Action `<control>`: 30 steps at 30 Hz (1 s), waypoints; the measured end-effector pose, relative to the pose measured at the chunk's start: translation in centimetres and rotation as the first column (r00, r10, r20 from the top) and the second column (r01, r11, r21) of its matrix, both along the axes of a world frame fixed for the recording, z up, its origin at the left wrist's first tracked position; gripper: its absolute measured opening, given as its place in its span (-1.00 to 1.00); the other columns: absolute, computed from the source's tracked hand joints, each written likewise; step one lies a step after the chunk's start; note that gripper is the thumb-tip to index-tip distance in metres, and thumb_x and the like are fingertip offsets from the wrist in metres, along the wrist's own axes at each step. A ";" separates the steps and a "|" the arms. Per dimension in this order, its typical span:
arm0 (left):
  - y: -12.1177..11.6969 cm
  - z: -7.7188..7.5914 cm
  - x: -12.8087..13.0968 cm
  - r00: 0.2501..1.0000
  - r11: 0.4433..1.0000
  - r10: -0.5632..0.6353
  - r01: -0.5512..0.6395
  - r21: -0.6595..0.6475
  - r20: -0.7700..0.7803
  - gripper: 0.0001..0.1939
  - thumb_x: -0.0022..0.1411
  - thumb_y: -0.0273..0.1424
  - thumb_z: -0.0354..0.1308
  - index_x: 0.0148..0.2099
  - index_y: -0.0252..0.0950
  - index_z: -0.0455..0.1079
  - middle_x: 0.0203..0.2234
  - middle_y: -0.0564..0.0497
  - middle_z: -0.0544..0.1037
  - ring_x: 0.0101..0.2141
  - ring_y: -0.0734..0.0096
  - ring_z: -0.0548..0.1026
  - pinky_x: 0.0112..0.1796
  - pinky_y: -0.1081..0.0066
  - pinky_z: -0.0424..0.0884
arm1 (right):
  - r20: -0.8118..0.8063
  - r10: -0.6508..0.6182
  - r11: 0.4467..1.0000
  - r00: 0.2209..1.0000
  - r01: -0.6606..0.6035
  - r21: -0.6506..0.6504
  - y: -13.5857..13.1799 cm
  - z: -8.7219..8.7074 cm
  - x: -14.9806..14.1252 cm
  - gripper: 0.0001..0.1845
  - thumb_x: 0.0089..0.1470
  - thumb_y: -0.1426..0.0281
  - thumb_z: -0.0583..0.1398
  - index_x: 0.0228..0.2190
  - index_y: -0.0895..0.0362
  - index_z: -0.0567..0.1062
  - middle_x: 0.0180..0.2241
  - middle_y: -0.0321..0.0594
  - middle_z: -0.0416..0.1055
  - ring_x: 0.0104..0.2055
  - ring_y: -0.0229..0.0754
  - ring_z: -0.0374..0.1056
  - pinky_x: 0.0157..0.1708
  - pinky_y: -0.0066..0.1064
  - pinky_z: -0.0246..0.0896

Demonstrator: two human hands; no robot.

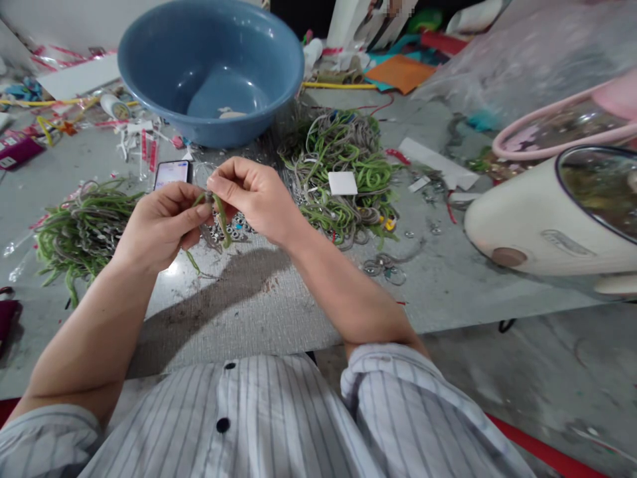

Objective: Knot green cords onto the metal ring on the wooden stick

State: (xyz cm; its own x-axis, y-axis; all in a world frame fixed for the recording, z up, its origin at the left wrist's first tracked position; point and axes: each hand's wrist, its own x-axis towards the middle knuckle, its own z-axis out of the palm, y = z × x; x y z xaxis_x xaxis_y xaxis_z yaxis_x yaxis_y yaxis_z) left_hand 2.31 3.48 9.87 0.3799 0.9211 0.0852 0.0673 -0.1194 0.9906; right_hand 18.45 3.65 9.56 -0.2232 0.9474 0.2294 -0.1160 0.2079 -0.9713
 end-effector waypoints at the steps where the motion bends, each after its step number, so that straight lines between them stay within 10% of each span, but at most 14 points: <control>1: 0.0 0.0 0.0 1.000 1.000 0.007 -0.007 0.007 -0.012 -0.85 0.14 -0.40 0.24 -0.36 -0.25 0.29 -0.56 0.11 0.42 -0.74 0.69 0.17 -0.76 0.54 0.04 | -0.013 0.008 1.000 1.000 -0.008 0.002 0.0 0.0 0.0 -0.65 0.05 0.09 0.26 -0.46 0.08 0.33 -0.57 -0.43 0.26 -0.54 -0.41 0.25 -0.49 -0.53 0.23; 30: -0.4 0.4 0.0 0.887 0.967 0.051 0.072 0.246 -0.458 -0.73 0.10 -0.40 0.14 -0.59 -0.28 0.21 -0.75 0.17 0.18 -0.67 0.59 0.10 -0.62 0.48 -0.02 | -0.104 0.024 0.983 0.994 -0.043 -0.180 1.2 -1.2 -0.2 -0.73 0.10 0.27 0.25 -0.51 0.11 0.31 -0.60 -0.44 0.25 -0.57 -0.41 0.27 -0.58 -0.57 0.20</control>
State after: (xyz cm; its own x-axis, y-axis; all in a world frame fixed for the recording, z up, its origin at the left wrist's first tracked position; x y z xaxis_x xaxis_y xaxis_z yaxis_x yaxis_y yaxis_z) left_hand 2.30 3.06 10.25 0.4418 0.8884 0.1251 0.5024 -0.3606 0.7859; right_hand 18.28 4.86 8.36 -0.2399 0.9677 0.0771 -0.2189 0.0234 -0.9755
